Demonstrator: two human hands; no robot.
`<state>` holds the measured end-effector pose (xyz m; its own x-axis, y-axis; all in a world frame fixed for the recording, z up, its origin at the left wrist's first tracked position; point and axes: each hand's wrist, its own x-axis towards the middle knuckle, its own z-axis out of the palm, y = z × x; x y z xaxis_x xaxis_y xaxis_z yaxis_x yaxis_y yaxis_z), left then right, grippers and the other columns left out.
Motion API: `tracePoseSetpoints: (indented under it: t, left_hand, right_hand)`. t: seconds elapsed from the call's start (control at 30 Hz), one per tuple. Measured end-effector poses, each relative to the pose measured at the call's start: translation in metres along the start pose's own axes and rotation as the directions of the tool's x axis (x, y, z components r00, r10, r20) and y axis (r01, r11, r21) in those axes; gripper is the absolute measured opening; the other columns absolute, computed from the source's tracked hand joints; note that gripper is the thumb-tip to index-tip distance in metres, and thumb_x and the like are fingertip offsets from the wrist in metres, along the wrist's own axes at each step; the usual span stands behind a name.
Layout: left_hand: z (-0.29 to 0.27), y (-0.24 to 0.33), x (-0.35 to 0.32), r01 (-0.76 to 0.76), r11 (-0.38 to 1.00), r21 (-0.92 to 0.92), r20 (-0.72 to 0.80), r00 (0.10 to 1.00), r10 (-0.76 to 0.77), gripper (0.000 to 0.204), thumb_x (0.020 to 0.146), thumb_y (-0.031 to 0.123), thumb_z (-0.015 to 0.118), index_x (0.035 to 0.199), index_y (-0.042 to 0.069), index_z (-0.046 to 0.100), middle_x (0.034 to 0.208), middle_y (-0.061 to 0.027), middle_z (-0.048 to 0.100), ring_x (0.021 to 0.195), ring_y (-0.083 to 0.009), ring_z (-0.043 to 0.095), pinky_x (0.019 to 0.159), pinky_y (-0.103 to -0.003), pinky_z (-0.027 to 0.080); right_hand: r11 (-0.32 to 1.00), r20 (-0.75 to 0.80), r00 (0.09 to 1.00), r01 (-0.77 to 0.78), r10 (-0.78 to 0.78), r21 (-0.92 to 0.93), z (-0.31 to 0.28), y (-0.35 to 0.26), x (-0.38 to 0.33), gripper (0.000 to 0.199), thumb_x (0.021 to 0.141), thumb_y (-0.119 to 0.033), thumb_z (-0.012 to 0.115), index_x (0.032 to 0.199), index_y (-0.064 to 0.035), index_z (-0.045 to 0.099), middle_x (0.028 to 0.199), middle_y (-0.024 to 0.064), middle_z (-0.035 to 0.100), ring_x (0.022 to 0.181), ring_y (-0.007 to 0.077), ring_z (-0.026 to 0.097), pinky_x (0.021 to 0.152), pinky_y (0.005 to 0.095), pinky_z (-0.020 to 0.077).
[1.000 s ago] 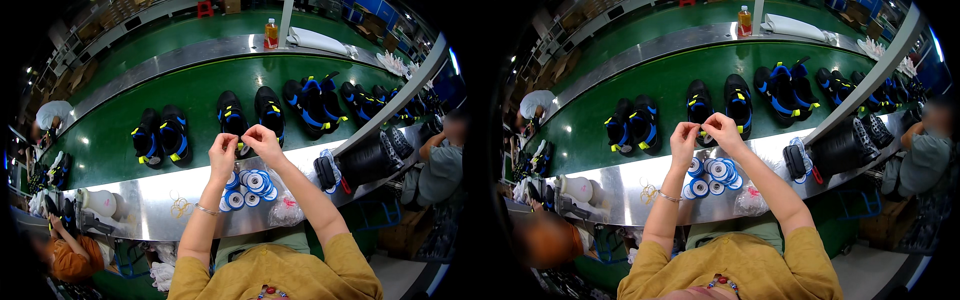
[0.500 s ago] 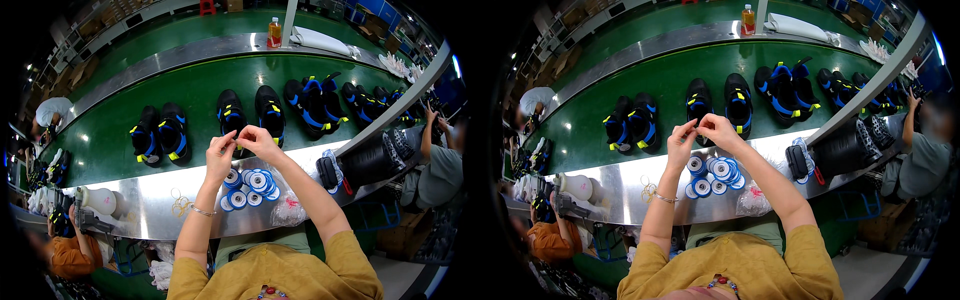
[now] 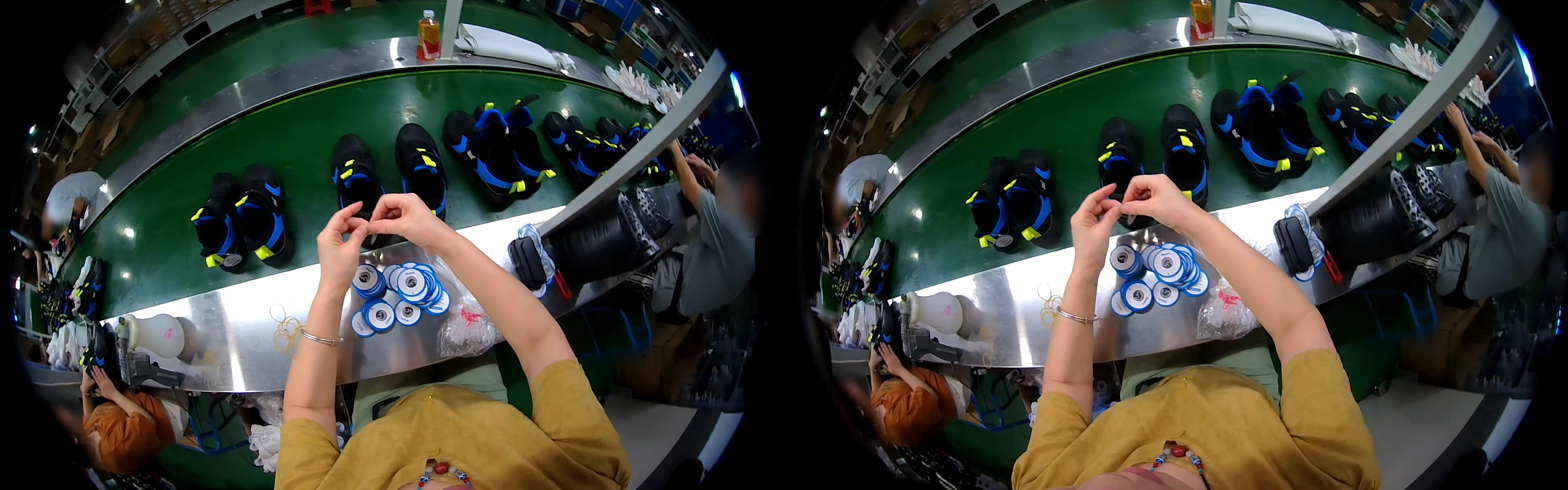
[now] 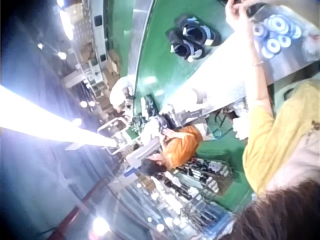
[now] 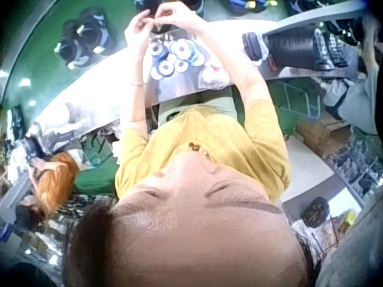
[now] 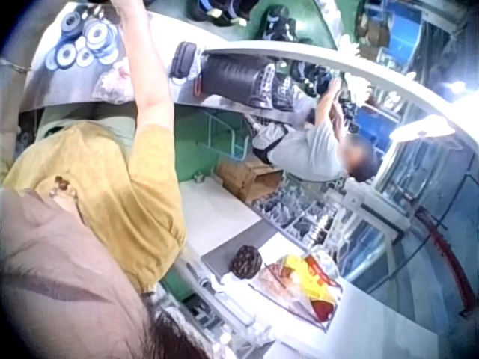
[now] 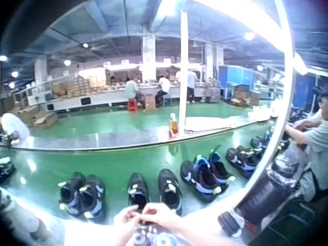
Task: The person repeatedly picks small circular tags from a pile on the table, attaches each to a shoe on the conveyor belt, and moves the shoes forward. The person handles multiple shoes and tags throughout the clip.
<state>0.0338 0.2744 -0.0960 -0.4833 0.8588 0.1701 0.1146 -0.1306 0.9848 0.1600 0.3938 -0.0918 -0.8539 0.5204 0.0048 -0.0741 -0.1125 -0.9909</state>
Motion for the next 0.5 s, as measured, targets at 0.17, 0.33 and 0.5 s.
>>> tracePoseSetpoints:
  t: [0.17,0.33,0.5]
  left_hand:
    - [0.007,0.007,-0.001,0.071,0.997,-0.044,0.016,0.997,-0.07,0.036,0.083,-0.004,0.062,0.119,-0.002,0.057,0.084,-0.0031,0.064,0.079,-0.008,0.058,0.073,-0.021,0.046]
    - [0.006,0.006,-0.011,-0.139,0.956,0.257,0.011,0.99,0.142,0.017,0.083,0.0,0.064,0.1,0.001,0.066,0.079,-0.002,0.061,0.074,-0.0077,0.054,0.068,-0.02,0.045]
    - [-0.006,0.004,-0.023,0.108,0.993,0.058,-0.249,0.964,-0.09,0.015,0.09,0.007,0.059,0.097,-0.003,0.066,0.085,-0.0044,0.066,0.077,-0.0083,0.056,0.068,-0.021,0.044]
  right_hand:
    - [0.999,0.053,0.999,-0.004,0.003,0.037,-0.009,-0.009,-0.007,0.013,0.078,-0.007,0.073,0.087,-0.0022,0.065,0.08,0.0015,0.063,0.074,0.0065,0.058,0.065,0.02,0.0444]
    - [0.975,-0.183,0.982,0.008,-0.05,-0.22,-0.042,-0.039,-0.045,0.011,0.081,-0.008,0.068,0.089,0.0005,0.065,0.081,0.0014,0.063,0.075,0.0074,0.056,0.066,0.0219,0.0448]
    - [0.81,-0.217,0.976,-0.149,0.027,-0.568,-0.081,-0.018,-0.111,0.011,0.078,-0.011,0.065,0.079,0.0006,0.065,0.075,0.0109,0.065,0.069,0.0188,0.061,0.064,0.0296,0.0473]
